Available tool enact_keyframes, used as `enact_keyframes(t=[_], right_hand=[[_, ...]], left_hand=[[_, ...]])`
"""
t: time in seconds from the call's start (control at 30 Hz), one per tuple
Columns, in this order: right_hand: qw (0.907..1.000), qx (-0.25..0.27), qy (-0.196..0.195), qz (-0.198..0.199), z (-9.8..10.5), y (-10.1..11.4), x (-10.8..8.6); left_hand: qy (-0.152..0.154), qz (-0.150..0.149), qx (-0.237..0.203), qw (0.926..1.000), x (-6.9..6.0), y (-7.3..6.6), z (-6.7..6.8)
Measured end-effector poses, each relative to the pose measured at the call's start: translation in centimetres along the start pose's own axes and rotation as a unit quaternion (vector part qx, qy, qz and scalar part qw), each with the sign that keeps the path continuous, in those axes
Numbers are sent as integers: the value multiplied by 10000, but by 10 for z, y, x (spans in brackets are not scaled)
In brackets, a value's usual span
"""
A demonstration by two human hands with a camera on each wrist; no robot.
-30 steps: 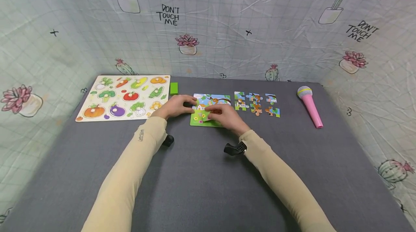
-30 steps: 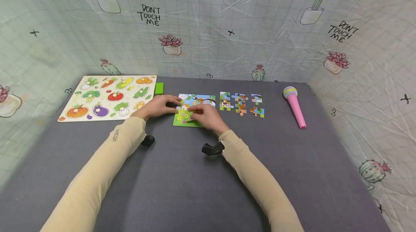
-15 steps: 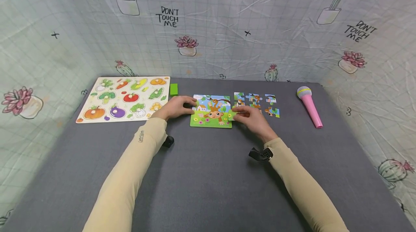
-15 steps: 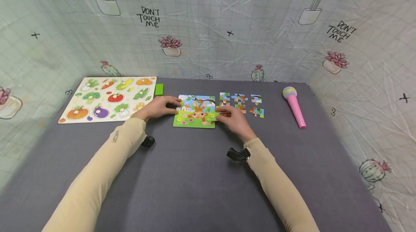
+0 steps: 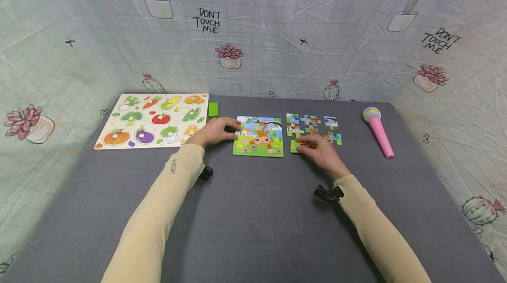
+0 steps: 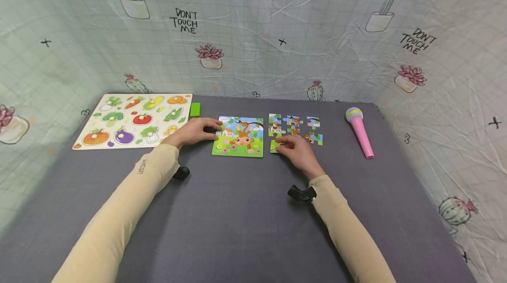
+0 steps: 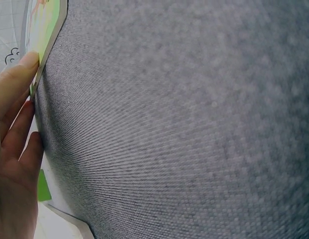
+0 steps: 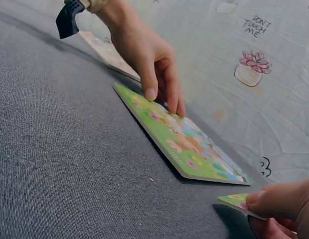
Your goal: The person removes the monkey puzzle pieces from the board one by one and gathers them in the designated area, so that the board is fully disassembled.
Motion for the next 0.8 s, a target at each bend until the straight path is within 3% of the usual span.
enact_keyframes(t=[0.17, 0.33, 0.5, 0.8], right_hand=[[9990, -305, 40, 329, -5, 5, 5], [9940, -894, -206, 604, -5, 7, 6], [9895, -1123, -306, 854, -5, 9, 7], [9873, -1221, 79, 1015, -6, 8, 6]], left_hand=[[20, 43, 1, 10000, 0, 0, 0], [10, -15, -33, 10000, -2, -3, 1], [-2, -7, -17, 10000, -2, -5, 2], [29, 74, -29, 10000, -2, -4, 1]])
Point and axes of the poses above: each hand's wrist, its own x-axis towards the middle knuckle, its own z-axis out of the back of the hand, y = z × x, the point moved 8 cm from there along x, towards the middle knuckle
